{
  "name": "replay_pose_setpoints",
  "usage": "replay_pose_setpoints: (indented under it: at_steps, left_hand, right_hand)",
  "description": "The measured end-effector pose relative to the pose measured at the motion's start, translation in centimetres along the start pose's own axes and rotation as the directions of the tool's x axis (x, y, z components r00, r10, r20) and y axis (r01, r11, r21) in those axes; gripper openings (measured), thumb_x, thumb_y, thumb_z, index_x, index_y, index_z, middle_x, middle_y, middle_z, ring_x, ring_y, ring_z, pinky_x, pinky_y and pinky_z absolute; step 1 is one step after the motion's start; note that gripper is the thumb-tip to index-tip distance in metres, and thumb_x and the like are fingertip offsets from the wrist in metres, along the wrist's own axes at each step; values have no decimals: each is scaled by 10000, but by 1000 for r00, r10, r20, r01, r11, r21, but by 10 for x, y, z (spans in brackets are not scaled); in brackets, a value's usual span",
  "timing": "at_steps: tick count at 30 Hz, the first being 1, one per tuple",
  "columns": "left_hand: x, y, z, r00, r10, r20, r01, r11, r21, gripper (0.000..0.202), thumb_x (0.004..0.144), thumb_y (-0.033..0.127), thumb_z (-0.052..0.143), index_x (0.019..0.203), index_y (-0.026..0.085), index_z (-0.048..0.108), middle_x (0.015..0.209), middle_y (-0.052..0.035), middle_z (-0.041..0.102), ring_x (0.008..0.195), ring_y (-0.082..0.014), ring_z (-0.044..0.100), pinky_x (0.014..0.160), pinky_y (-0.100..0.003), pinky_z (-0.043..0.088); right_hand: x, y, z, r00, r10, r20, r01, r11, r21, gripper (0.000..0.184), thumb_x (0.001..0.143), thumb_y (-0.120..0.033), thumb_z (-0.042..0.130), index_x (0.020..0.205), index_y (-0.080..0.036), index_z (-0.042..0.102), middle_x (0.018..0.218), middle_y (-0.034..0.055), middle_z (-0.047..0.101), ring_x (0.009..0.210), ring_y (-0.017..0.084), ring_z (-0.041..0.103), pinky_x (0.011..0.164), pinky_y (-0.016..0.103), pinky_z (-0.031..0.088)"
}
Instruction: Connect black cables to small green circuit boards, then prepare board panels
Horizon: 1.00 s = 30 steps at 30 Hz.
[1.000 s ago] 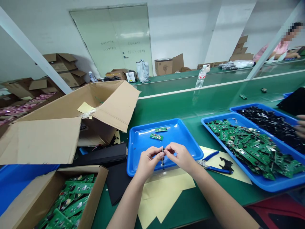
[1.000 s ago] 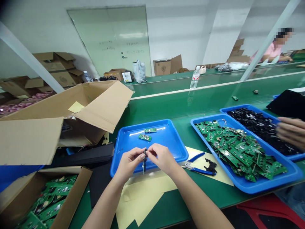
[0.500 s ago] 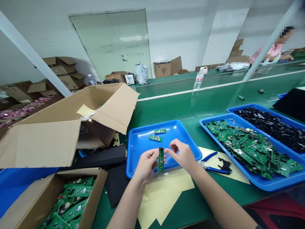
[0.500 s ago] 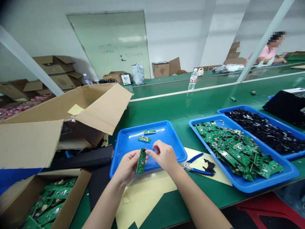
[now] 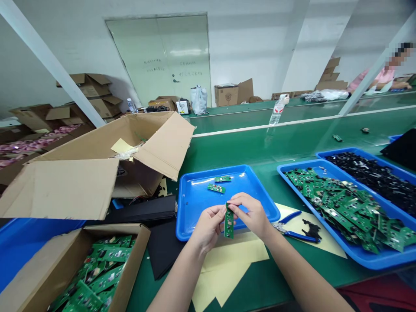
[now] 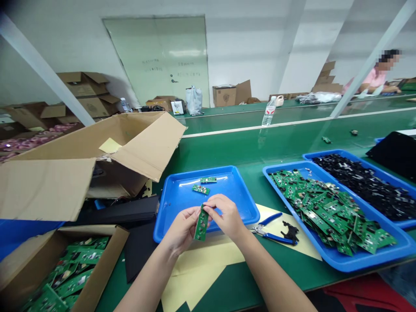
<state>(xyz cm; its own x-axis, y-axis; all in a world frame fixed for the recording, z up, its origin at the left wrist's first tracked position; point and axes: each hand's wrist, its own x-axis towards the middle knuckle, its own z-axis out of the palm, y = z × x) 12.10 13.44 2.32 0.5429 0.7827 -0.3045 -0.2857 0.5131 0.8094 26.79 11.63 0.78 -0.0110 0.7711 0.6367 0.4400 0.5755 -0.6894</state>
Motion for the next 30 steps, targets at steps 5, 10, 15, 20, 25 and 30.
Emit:
replay_pose_setpoints:
  at_steps: [5, 10, 15, 20, 25, 30]
  left_hand:
    - [4, -6, 2, 999, 21, -41, -23, 999, -42, 322, 640, 364, 707, 800, 86, 672, 651, -75, 679, 573, -124, 613, 550, -197, 446]
    - [6, -9, 7, 989, -3, -148, -20, 987, -158, 251, 749, 318, 614, 793, 74, 656, 655, -80, 669, 592, -127, 618, 612, -226, 490]
    - [8, -6, 6, 985, -30, -168, -3, 980, -197, 260, 807, 306, 539, 902, 79, 624, 759, -105, 666, 657, -143, 639, 618, -239, 508]
    - [11, 0, 3, 982, -30, -186, 9, 994, -113, 222, 824, 270, 512, 932, 96, 598, 878, -124, 663, 748, -159, 652, 667, -256, 519]
    - [8, 8, 4, 992, 28, -121, -35, 998, -55, 175, 815, 225, 514, 919, 123, 612, 896, -102, 666, 745, -150, 654, 654, -251, 521]
    - [4, 17, 2, 993, 70, -99, -75, 996, -42, 176, 782, 211, 541, 913, 135, 630, 880, -87, 671, 733, -151, 649, 633, -247, 514]
  right_hand:
    - [-2, 9, 3, 999, 2, 33, 1, 996, -85, 151, 841, -235, 470, 757, -197, 589, 762, 63, 627, 795, 185, 584, 724, 331, 475]
    - [-3, 30, 12, 994, 102, 49, -99, 993, -61, 167, 827, -260, 473, 713, -184, 568, 733, 58, 608, 741, 180, 573, 684, 316, 463]
    - [7, 30, 16, 967, 239, -86, -239, 971, 14, 186, 802, -311, 488, 750, -161, 584, 740, 50, 619, 694, 163, 586, 641, 292, 478]
    - [25, 30, -24, 879, 283, -384, -295, 955, 29, 272, 753, -414, 515, 813, -153, 563, 759, 44, 618, 640, 144, 596, 559, 263, 516]
    - [-11, 49, -120, 583, 331, -741, -432, 900, 62, 314, 678, -459, 550, 781, -169, 484, 670, 24, 572, 570, 154, 594, 520, 294, 533]
    - [-81, 63, -188, 330, 363, -871, -617, 782, 91, 257, 641, -350, 578, 786, -199, 429, 580, -16, 545, 514, 163, 606, 535, 304, 546]
